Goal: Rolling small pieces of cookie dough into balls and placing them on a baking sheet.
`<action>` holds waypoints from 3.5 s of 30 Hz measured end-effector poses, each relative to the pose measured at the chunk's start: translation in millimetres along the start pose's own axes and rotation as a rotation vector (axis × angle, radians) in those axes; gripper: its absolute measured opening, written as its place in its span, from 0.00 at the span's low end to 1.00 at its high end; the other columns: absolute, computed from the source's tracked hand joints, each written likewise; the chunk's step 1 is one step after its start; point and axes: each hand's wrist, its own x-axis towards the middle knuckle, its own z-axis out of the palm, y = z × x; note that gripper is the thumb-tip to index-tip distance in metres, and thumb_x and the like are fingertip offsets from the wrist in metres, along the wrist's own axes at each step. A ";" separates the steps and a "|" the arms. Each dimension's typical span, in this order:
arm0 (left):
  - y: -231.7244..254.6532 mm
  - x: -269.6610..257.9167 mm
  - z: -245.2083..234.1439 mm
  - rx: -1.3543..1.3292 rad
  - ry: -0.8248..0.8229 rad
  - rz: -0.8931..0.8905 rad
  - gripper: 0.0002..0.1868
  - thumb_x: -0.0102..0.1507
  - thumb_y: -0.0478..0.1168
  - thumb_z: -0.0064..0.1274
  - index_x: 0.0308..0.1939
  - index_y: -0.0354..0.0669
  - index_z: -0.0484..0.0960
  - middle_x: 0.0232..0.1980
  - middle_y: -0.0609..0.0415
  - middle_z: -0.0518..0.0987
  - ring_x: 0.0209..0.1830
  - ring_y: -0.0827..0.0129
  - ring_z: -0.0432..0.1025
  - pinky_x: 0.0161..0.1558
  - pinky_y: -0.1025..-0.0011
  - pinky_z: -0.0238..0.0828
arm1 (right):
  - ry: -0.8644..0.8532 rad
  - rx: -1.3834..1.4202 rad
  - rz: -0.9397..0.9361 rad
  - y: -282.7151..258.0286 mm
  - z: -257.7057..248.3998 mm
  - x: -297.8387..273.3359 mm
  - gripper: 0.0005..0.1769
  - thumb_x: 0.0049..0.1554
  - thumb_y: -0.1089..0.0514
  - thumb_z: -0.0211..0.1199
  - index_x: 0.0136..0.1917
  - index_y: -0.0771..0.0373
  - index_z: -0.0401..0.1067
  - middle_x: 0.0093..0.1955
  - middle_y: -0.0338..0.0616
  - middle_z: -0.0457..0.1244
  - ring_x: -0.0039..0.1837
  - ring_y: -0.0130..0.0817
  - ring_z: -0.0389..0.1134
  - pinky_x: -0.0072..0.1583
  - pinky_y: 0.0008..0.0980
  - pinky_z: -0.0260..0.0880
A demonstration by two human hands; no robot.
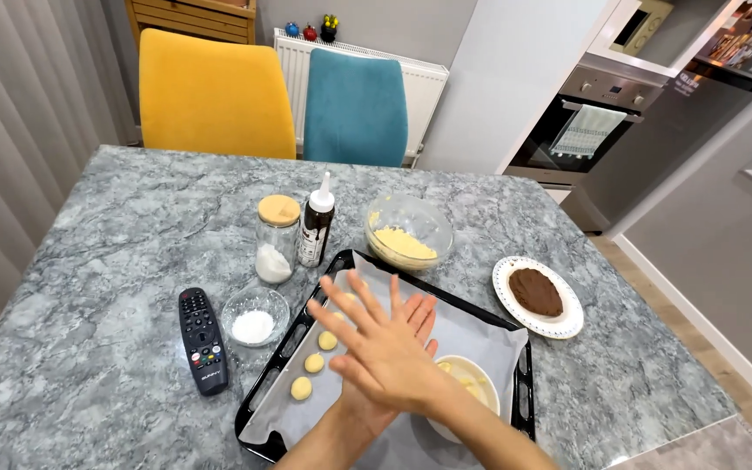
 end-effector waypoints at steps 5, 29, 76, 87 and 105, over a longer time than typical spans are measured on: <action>13.3 4.6 19.3 0.197 0.230 -0.031 0.46 0.69 0.71 0.25 0.83 0.46 0.45 0.87 0.51 0.47 0.87 0.61 0.41 0.80 0.57 0.38 | 0.044 -0.069 0.168 31.6 5.0 -9.3 0.36 0.66 0.41 0.42 0.84 0.51 0.52 0.88 0.44 0.41 0.88 0.54 0.33 0.78 0.73 0.20; 9.4 8.6 39.1 0.042 0.291 -0.081 0.41 0.72 0.66 0.23 0.82 0.46 0.51 0.84 0.50 0.56 0.83 0.61 0.47 0.77 0.59 0.44 | 0.113 0.699 0.168 7.4 -44.9 -5.4 0.44 0.68 0.28 0.26 0.85 0.55 0.50 0.91 0.46 0.36 0.91 0.51 0.23 0.82 0.60 0.18; 16.4 15.3 37.7 0.022 0.299 -0.111 0.42 0.71 0.65 0.20 0.79 0.39 0.55 0.81 0.51 0.59 0.80 0.65 0.53 0.76 0.62 0.47 | 0.476 0.582 0.323 26.5 -57.3 -47.3 0.26 0.70 0.51 0.44 0.77 0.60 0.63 0.79 0.53 0.57 0.83 0.41 0.54 0.79 0.38 0.49; 23.4 15.3 47.2 0.305 0.259 -0.091 0.43 0.70 0.68 0.18 0.81 0.47 0.53 0.84 0.54 0.55 0.84 0.65 0.46 0.77 0.62 0.44 | 0.313 0.456 0.455 -9.0 -17.8 -61.9 0.25 0.48 0.61 0.74 0.60 0.61 0.78 0.54 0.42 0.68 0.52 0.33 0.73 0.52 0.30 0.75; 103.7 25.9 63.3 0.302 0.576 0.442 0.30 0.72 0.58 0.26 0.61 0.41 0.74 0.70 0.51 0.73 0.75 0.64 0.63 0.74 0.55 0.53 | 0.045 1.228 1.228 180.1 110.0 -28.0 0.21 0.53 0.57 0.71 0.58 0.67 0.77 0.51 0.43 0.72 0.52 0.30 0.72 0.56 0.28 0.75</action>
